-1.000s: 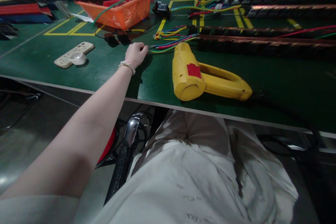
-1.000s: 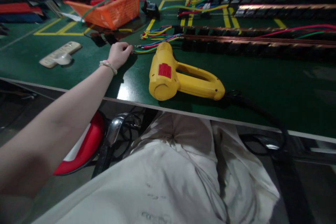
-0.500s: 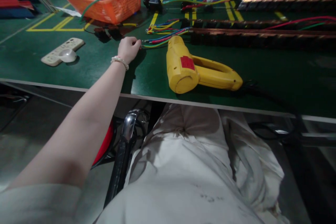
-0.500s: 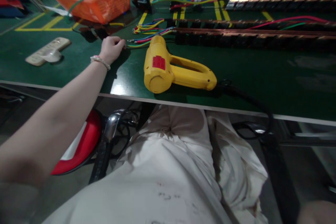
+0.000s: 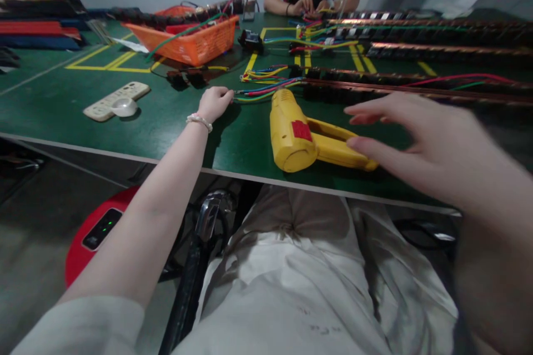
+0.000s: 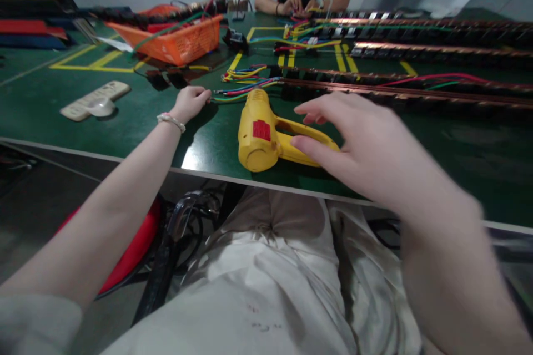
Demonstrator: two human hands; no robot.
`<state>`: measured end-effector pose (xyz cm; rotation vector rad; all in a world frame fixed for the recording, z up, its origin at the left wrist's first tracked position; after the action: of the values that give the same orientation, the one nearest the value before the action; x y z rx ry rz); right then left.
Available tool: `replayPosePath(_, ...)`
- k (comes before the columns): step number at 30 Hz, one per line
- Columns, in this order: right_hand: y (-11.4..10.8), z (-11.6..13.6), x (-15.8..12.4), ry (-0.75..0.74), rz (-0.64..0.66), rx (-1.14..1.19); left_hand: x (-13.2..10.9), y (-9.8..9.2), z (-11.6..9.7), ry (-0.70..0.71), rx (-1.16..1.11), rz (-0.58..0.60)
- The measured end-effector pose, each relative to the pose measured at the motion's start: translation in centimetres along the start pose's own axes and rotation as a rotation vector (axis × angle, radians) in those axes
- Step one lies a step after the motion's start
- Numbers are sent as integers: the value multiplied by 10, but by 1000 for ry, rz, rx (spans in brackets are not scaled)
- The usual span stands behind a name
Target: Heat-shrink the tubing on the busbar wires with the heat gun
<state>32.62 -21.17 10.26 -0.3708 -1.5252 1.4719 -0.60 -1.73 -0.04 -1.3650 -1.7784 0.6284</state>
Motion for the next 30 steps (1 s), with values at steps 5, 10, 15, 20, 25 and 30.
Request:
replayPosePath(5,69,-31,26,44,180,48,-1,-1,-3,-14,44,11)
replayPosePath(10,83,-35,24,108,240,60,-1,0,-5,-37,66,50)
replayPosePath(15,84,-15,29,36,282,38,-1,1,-5,-47,71,69)
replayPosePath(20,95,13,44,-73,301,34,-2,0,-7,-68,92,76)
replayPosePath(25,105,40,56,-141,260,110,1,2,-2,-103,65,68)
replayPosePath(30,109,44,58,-164,233,119,4,4,5,-85,24,44)
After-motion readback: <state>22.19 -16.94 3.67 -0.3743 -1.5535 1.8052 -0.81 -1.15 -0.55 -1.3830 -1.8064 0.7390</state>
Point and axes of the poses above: each hand's wrist, its own x-axis towards the middle knuckle, its own y-axis out of the palm, z = x × y, the point moved 3 cm from there along x, towards the middle knuckle, and after that the axes turned 6 degrees about -y, right-handed, at the moved point
